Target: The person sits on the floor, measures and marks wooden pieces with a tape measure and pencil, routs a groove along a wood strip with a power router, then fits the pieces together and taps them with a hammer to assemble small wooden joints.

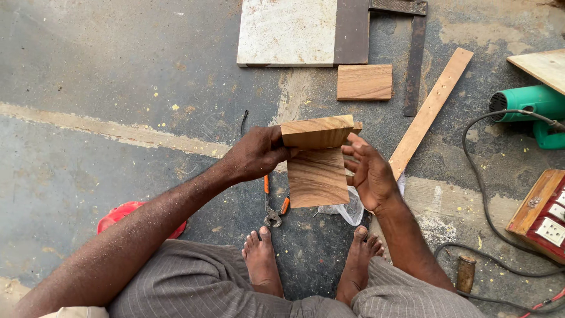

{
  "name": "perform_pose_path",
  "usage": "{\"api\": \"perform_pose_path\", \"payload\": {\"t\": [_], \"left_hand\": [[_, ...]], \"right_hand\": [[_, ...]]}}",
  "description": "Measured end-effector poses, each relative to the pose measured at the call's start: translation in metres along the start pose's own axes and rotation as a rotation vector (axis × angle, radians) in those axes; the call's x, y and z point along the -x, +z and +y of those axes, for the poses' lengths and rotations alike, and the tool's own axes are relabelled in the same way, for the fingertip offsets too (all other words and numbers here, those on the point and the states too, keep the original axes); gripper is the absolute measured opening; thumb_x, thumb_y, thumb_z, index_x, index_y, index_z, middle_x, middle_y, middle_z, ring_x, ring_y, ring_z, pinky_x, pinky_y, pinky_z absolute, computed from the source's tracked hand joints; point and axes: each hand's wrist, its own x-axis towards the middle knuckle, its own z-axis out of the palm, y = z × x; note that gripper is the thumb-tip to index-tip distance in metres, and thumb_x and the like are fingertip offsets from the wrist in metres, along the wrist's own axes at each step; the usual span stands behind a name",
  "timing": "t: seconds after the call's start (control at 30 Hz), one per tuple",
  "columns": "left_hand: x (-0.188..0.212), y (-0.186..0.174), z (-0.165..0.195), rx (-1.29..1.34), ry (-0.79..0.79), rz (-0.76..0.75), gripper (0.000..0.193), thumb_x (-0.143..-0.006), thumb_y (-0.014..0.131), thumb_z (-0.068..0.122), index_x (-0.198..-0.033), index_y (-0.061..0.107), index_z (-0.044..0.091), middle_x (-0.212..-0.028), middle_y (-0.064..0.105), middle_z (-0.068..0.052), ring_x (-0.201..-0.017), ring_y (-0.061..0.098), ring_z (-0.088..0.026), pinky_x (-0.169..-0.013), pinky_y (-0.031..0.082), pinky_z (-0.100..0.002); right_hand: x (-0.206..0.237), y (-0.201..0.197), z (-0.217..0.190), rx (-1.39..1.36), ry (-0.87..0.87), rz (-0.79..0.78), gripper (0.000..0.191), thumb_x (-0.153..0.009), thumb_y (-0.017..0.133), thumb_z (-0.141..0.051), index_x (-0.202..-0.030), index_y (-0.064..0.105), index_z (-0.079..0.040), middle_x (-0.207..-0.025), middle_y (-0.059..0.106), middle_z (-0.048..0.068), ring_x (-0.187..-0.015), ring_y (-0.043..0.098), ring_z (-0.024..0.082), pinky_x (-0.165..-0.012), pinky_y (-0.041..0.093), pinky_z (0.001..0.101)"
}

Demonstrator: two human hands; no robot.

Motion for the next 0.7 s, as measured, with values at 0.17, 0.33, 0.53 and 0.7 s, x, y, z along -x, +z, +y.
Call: {"api": "perform_pose_path", "payload": {"t": [0.17,0.33,0.53,0.7], "left_hand": [[-0.001,-0.004,0.008,0.004,-0.053,0.069,0.033,-0.100,0.063,0.032,-0.114,0.066,0.003,-0.078,0.072,-0.013,-0.073,0.068,-0.021,-0.069,0.055,-0.042],[-0.003,-0.017,0.001,-0.031,0.039,0.152,0.041,-0.101,0.064,0.039,-0.115,0.066,0.000,-0.085,0.071,-0.013,-0.077,0.071,-0.022,-0.068,0.058,-0.041],[0.005,-0.048,-0.035,-0.224,-0.009,0.278,0.032,-0.091,0.071,0.028,-0.104,0.072,-0.001,-0.080,0.074,-0.016,-0.068,0.073,-0.025,-0.067,0.060,-0.042],[0.038,-0.112,-0.126,-0.363,-0.260,0.610,0.023,-0.093,0.072,0.021,-0.099,0.071,-0.001,-0.083,0.073,-0.020,-0.074,0.073,-0.032,-0.070,0.059,-0.047]], "right_hand": [[0.008,0.016,-0.007,0.336,-0.076,-0.013,0.079,-0.097,0.069,-0.021,-0.162,0.030,-0.001,-0.156,0.049,0.005,-0.140,0.052,0.013,-0.114,0.045,0.0286],[-0.003,0.030,0.005,0.253,-0.012,0.069,0.067,-0.094,0.069,-0.010,-0.154,0.042,0.005,-0.141,0.060,0.021,-0.125,0.059,0.023,-0.104,0.052,0.0326],[-0.037,0.034,0.027,0.582,-0.090,0.051,0.060,-0.095,0.071,-0.015,-0.145,0.045,0.006,-0.144,0.056,0.022,-0.130,0.059,0.022,-0.105,0.055,0.0319],[-0.038,0.023,0.045,0.631,-0.112,0.114,0.050,-0.097,0.066,-0.018,-0.140,0.053,0.003,-0.138,0.062,0.018,-0.120,0.064,0.021,-0.087,0.060,0.0305]]}}
